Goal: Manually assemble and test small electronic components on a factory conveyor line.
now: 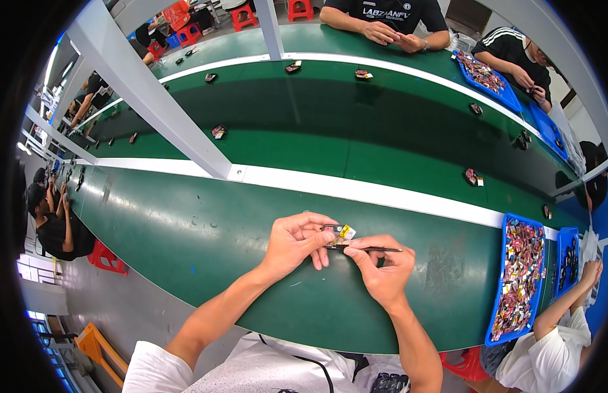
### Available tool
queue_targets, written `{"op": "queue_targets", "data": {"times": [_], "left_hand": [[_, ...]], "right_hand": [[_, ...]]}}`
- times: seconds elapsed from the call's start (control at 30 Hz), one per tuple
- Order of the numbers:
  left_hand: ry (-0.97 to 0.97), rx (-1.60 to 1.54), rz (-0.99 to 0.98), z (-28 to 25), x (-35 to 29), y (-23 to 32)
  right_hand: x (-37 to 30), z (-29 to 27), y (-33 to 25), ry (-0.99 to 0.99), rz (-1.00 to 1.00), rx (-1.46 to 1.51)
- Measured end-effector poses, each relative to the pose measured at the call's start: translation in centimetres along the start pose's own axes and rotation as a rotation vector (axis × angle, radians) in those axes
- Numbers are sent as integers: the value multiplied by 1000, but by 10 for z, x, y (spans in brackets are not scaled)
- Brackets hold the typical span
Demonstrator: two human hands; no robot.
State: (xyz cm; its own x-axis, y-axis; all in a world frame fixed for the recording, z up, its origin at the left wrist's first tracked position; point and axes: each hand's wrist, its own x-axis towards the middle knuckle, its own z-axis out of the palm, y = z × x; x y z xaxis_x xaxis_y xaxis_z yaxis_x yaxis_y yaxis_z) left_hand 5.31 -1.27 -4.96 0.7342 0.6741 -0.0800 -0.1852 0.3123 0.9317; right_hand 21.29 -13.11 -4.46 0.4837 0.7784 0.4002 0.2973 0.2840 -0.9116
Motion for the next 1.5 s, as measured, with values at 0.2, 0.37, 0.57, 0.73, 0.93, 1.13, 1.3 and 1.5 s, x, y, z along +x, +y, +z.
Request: {"op": "queue_targets", "data": {"times": [0.2,0.37,0.57,0.73,0.93,1.13,1.3,1.5], "left_hand": [[-9,-18,-22,-2,0,1],[-37,-42,-25,-6,1,-2],[-23,-46,-19,-3,0,2],[-4,-32,-26,-1,-1,5],[-1,-8,-16,-1,-2,5],[-12,-6,5,-2,-3,4],[-12,-21,19,-5,-3,2],[-2,-15,-9,-4,-3,4]], "right_hand": [[-1,0,2,-9,-9,-13],[-1,1,2,-14,-26,-32],[-2,1,1,-11,-16,-13],[-3,1,1,1,27,24],[-3,2,-1,7,19,-11],[-3,4,-5,6,-37,-72],[-3,4,0,-5,-76,-83],[-1,3,-2,-39,-103,-101]]}}
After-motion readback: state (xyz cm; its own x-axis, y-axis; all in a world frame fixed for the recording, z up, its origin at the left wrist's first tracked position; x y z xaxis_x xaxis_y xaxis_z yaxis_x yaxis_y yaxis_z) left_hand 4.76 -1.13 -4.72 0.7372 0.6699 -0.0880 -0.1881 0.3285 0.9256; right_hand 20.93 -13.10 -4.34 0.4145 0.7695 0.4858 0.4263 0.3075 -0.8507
